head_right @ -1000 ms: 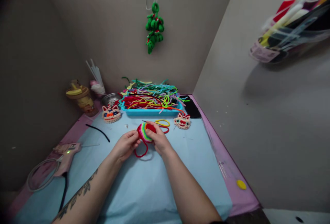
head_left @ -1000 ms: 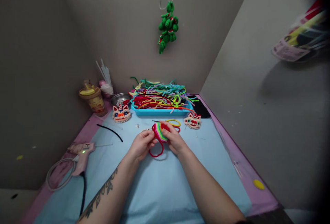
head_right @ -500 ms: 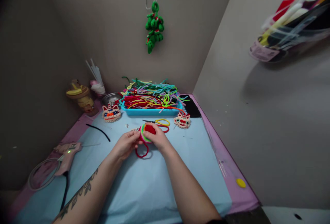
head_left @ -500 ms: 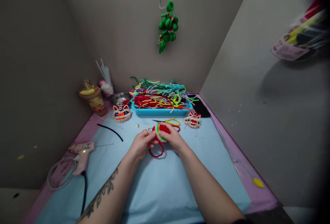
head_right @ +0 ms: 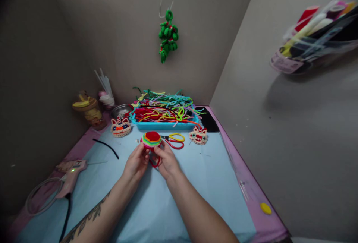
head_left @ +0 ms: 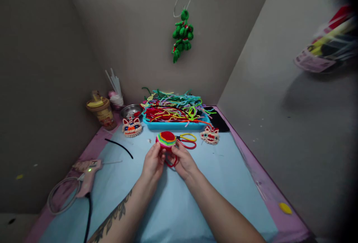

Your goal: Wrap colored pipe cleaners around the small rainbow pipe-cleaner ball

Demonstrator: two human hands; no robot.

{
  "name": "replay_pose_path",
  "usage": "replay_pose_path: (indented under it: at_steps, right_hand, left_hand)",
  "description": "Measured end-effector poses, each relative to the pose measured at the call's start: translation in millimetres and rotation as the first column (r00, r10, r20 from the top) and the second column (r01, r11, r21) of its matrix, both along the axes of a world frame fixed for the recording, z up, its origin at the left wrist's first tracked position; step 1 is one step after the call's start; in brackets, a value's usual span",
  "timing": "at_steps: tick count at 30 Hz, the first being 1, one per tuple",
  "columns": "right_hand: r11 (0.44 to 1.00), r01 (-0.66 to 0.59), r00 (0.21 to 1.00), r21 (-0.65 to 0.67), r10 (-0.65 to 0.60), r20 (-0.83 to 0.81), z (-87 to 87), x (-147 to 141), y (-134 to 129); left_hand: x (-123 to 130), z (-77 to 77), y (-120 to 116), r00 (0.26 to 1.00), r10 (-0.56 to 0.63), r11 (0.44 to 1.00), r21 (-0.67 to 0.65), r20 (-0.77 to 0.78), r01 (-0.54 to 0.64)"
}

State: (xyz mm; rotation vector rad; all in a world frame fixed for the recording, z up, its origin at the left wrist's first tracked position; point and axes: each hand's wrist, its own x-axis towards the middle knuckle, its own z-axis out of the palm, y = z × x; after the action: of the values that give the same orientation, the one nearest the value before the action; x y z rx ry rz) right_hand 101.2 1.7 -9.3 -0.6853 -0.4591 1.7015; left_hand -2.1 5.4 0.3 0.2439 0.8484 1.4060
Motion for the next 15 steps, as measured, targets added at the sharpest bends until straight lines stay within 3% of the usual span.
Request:
replay_pose_path:
  at_steps: [5, 9, 15]
  right_hand:
    - [0.987, 0.162, 0.981, 0.017, -0.163, 0.106, -5.9, -5, 1]
    - [0.956, 0.285, 0.936, 0.072, -0.294, 0.195, -16.0, -9, 4]
    - [0.932, 0.351, 0.91, 0.087, -0.362, 0.202, -23.0, -13, 11]
  left_hand:
    - [8, -4.0, -3, 0.998, -0.05, 0.999, 0.008, 0.035, 0.05]
    - [10, -4.5, -4, 0.999, -0.027, 1.0, 0.001, -0.025, 0.027]
    - [8, -6.9, -5, 0.989, -0.006, 1.0, 0.006, -0.144, 0.007]
